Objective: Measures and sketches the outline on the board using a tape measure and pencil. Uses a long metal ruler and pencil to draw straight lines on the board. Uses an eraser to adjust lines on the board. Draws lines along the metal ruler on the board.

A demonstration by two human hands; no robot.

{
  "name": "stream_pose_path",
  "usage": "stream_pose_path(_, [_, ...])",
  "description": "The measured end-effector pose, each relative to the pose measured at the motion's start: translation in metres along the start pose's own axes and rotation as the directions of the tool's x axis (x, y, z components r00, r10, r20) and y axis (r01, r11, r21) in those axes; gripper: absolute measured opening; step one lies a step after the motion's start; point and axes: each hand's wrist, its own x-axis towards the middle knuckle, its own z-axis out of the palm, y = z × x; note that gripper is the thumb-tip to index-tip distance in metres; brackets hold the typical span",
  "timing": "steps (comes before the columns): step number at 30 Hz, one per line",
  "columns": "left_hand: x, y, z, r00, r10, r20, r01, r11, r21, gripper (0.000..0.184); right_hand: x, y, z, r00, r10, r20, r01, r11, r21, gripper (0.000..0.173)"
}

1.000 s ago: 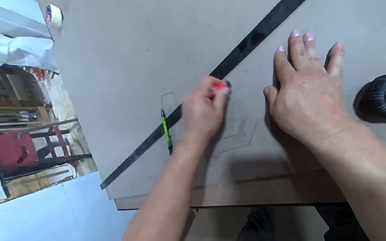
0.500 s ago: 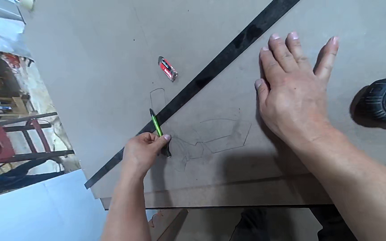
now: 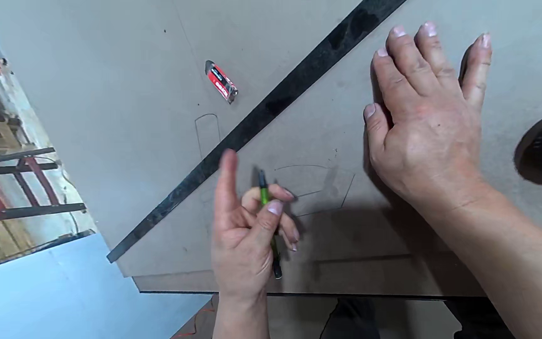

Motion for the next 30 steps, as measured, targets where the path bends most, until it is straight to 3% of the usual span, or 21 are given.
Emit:
stream_pose_path(1, [0.001,0.002,-0.001,0.998,0.044,-0.033,-0.045,0.998,-0.031,0.071,0.000,0.000,-0.001,1.000,-0.001,0.005,0.001,1.000,0.006,0.056])
stream_pose_path(4, [0.001,0.000,-0.006,0.993,0.112,-0.044,-0.120,0.927,-0.356,0.041,0.000,0.000,-0.001,1.000,0.007,0.016,-0.008,1.000,0.027,0.056])
stream_pose_path(6, [0.002,-0.008,-0.006,0.985,0.156,0.075,-0.083,0.804,-0.589,0.050,-0.001,-0.001,0.001,1.000,0.015,0.002,-0.015,0.999,0.033,0.056])
stream_pose_path(8, [0.003,-0.018,0.002,0.983,0.146,0.112,-0.030,0.726,-0.687,0.046,-0.001,-0.002,0.001,1.000,0.022,-0.003,-0.021,0.999,0.026,0.055])
stream_pose_path(11, [0.004,-0.034,0.023,0.985,0.162,0.055,-0.109,0.840,-0.531,0.029,0.000,-0.002,0.002,1.000,0.015,-0.013,-0.015,1.000,0.008,0.056])
stream_pose_path(15, [0.006,-0.045,0.047,0.974,0.224,-0.023,-0.225,0.973,-0.060,0.048,0.000,-0.003,0.003,1.000,0.025,-0.015,-0.025,1.000,-0.016,0.055])
stream_pose_path(17, [0.008,-0.046,0.055,0.963,0.254,-0.085,-0.243,0.962,0.124,0.041,0.000,-0.003,0.003,0.999,0.030,-0.018,-0.030,0.999,-0.023,0.056])
stream_pose_path(22, [0.019,-0.053,0.062,0.926,0.317,-0.204,-0.295,0.946,0.132,0.018,0.000,-0.004,0.005,0.998,0.037,-0.046,-0.038,0.999,-0.017,0.054])
stream_pose_path(30, [0.021,-0.057,0.065,0.899,0.373,-0.229,-0.307,0.910,0.278,0.013,0.001,-0.003,0.005,0.998,0.033,-0.044,-0.034,0.999,-0.015,0.054])
